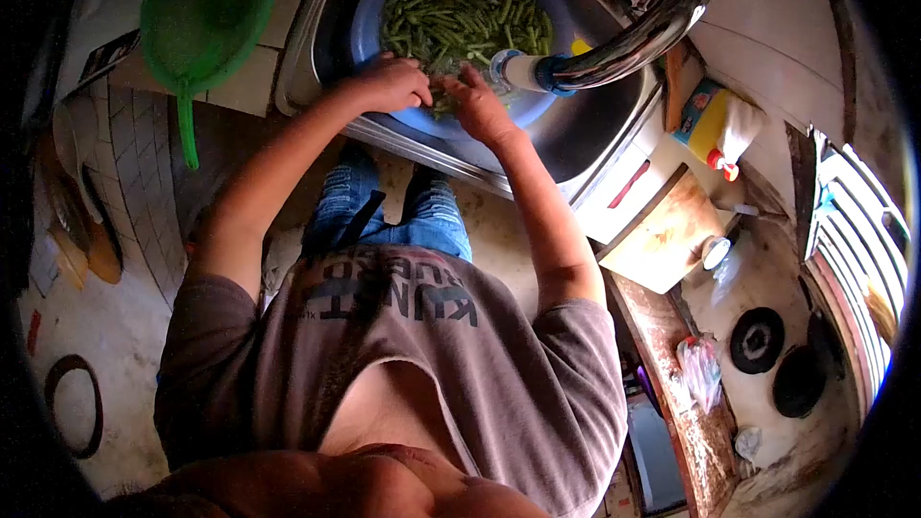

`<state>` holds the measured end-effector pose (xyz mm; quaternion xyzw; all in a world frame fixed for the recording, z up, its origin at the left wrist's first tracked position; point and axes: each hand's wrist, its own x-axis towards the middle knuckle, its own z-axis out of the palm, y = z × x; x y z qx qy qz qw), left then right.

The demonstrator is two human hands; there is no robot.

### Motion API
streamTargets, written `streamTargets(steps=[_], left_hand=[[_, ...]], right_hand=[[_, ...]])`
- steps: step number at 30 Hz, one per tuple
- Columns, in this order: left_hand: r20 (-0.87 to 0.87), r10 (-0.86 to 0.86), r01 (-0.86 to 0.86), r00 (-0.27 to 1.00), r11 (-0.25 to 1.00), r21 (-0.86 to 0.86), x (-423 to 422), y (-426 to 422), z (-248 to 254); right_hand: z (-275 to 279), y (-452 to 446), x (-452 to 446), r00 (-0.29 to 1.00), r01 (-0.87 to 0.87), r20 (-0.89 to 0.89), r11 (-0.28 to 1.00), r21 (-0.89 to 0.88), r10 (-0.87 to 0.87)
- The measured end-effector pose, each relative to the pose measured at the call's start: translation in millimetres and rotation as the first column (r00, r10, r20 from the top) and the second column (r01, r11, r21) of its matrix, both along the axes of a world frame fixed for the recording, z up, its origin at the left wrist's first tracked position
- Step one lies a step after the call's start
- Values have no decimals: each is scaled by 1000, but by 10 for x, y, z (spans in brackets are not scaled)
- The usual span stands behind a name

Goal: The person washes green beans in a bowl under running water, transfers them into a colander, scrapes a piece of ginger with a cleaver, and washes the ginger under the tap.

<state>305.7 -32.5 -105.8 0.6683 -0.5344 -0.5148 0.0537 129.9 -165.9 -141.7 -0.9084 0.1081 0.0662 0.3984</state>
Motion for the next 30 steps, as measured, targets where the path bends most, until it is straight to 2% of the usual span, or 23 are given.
streamTargets(steps=[1,2,3,4,5,6,7,9,10,11,14,15,17,18,19,21,22,23,24,26,27,29,30], left_hand=[[-123,40,-37,992,999,29,64,-32,-120],[2,39,-38,999,983,-182,142,-62,-150],[1,40,-39,999,983,-181,151,-64,-138],[161,311,-223,937,884,-410,148,-71,-131],[241,580,-323,779,699,-638,138,-85,-121],[258,605,-304,753,668,-680,86,-121,-89],[258,605,-305,753,668,-679,17,-118,-63],[336,130,-21,933,951,-307,-79,-89,33],[229,-22,60,973,985,-160,-13,-101,147],[219,-27,62,975,986,-156,-23,-72,132],[395,220,-111,892,954,-280,44,-55,-6],[397,223,-113,890,953,-281,12,-40,39],[268,83,-41,960,986,-160,-54,-14,193],[136,-48,53,990,998,-34,11,-35,300],[132,-53,58,990,998,-32,7,-28,275],[297,24,-17,955,1000,-26,22,-61,148],[449,164,-55,879,967,-247,6,-17,76],[450,171,-58,877,966,-253,-22,9,4],[362,105,-35,926,980,-195,-40,15,26],[185,8,23,983,986,-164,-27,49,119],[183,2,29,983,986,-165,-3,43,89],[-32,144,-147,989,953,-266,128,-25,-67],[-51,276,-275,960,887,-372,193,-38,-167]], right_hand=[[103,-91,100,1000,0,0,1000,0,0],[176,-215,213,993,15,116,995,-102,-4],[194,-343,292,973,42,231,979,-200,5],[196,-498,346,974,113,219,972,-207,-67],[169,-529,395,974,113,217,972,-207,-67],[186,-524,479,953,247,251,919,-307,-173],[177,-485,531,917,375,294,838,-397,-271],[137,-242,555,962,222,221,926,-307,-157],[48,-256,517,984,94,172,954,-284,-46],[-40,-279,425,991,-33,117,967,-251,64],[-245,-514,253,1000,11,-16,902,-432,-19],[-157,-417,263,1000,9,-14,901,-433,-17],[146,-98,286,992,123,46,926,-358,-114],[176,-66,230,996,-14,77,968,-251,34],[102,-136,165,997,-11,74,969,-248,30],[-64,-353,79,984,-80,-171,982,-170,50],[377,-335,275,894,171,-424,985,23,-145],[280,-245,227,896,166,-421,986,18,-143],[87,-142,125,963,124,-222,981,-151,-156],[-17,-5,34,997,10,78,933,-360,19],[59,-32,77,997,15,76,932,-361,13],[274,-146,278,993,69,104,985,-160,-52],[93,-319,349,983,92,173,970,-224,-53]])
